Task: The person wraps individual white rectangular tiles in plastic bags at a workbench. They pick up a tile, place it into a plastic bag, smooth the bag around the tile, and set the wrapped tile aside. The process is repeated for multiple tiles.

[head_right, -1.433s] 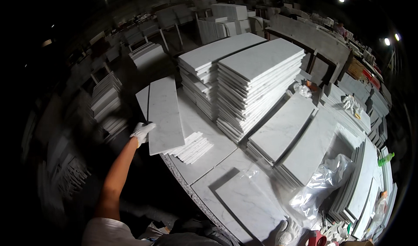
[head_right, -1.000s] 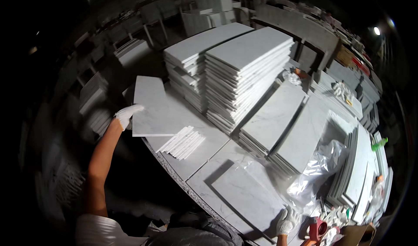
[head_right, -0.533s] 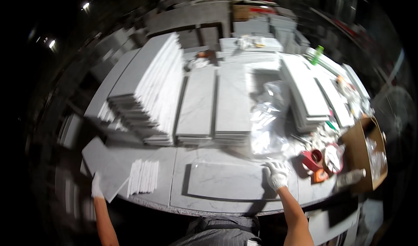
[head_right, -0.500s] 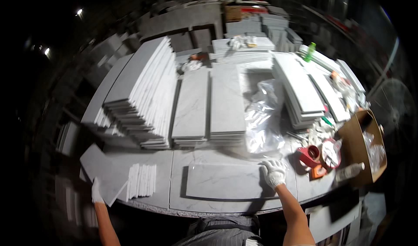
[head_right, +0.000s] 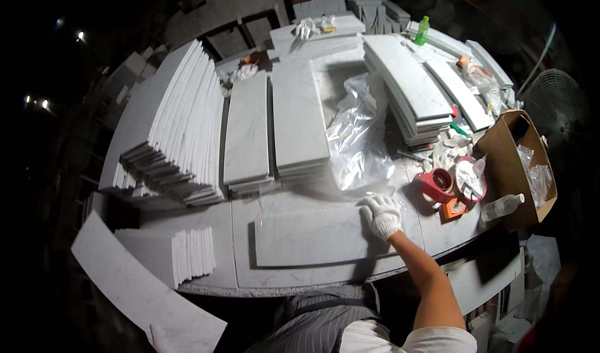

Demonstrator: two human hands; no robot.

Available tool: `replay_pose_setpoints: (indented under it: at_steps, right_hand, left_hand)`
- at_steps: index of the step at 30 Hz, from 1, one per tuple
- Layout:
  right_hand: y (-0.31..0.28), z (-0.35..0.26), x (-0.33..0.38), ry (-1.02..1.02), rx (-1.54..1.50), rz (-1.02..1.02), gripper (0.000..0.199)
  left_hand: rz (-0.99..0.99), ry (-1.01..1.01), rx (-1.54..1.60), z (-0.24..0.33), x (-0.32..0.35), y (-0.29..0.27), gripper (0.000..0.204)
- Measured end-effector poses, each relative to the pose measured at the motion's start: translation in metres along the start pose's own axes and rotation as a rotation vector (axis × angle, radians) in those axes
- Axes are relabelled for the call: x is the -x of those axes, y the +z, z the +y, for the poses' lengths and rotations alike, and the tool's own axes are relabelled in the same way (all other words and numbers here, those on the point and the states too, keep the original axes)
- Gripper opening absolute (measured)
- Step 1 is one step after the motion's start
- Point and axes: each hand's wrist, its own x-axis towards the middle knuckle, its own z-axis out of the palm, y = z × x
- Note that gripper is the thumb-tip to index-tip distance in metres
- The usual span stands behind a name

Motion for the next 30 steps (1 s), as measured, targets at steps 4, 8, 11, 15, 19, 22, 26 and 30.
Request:
replay_pose_setpoints:
  at_steps: [4,8,11,15,19,22,26,30]
  right_hand:
    - [0.012,0.021,-0.017,-0.048,-0.056,-0.077,0.023]
    - [0.007,0.047,-0.036,0.116,-0.118,-0.187,0.033]
    - [0.022,0.100,-0.042,0.064,-0.364,-0.199,0.037]
    - [0.025,0.137,-0.044,0.481,-0.956,-0.466,0.046]
    - [0.032,0.165,-0.047,0.063,-0.780,-0.425,0.052]
    - [0.023,0.150,-0.061,0.706,-1.450,-0.674,0.060]
    - [0.024,0.175,-0.059,0.595,-1.615,-0.792,0.065]
    - [0.007,0.155,-0.066,0.604,-1.411,-0.776,0.067]
  left_hand:
    - [-0.053,-0.348,0.461,0.072,0.020,0.023,0.045]
    - [-0.413,-0.332,0.538,0.153,-0.005,0.065,0.044]
    - [-0.751,-0.279,0.461,0.208,-0.026,0.104,0.038]
    - [-1.107,0.027,0.022,0.258,-0.041,0.163,0.040]
    - [-1.281,0.355,-0.149,0.296,-0.033,0.210,0.032]
    - [-1.072,0.956,-0.079,0.285,-0.026,0.242,0.027]
    - [-0.920,1.302,-0.204,0.298,-0.025,0.275,0.028]
    - [-0.745,1.416,-0.173,0.279,-0.022,0.302,0.027]
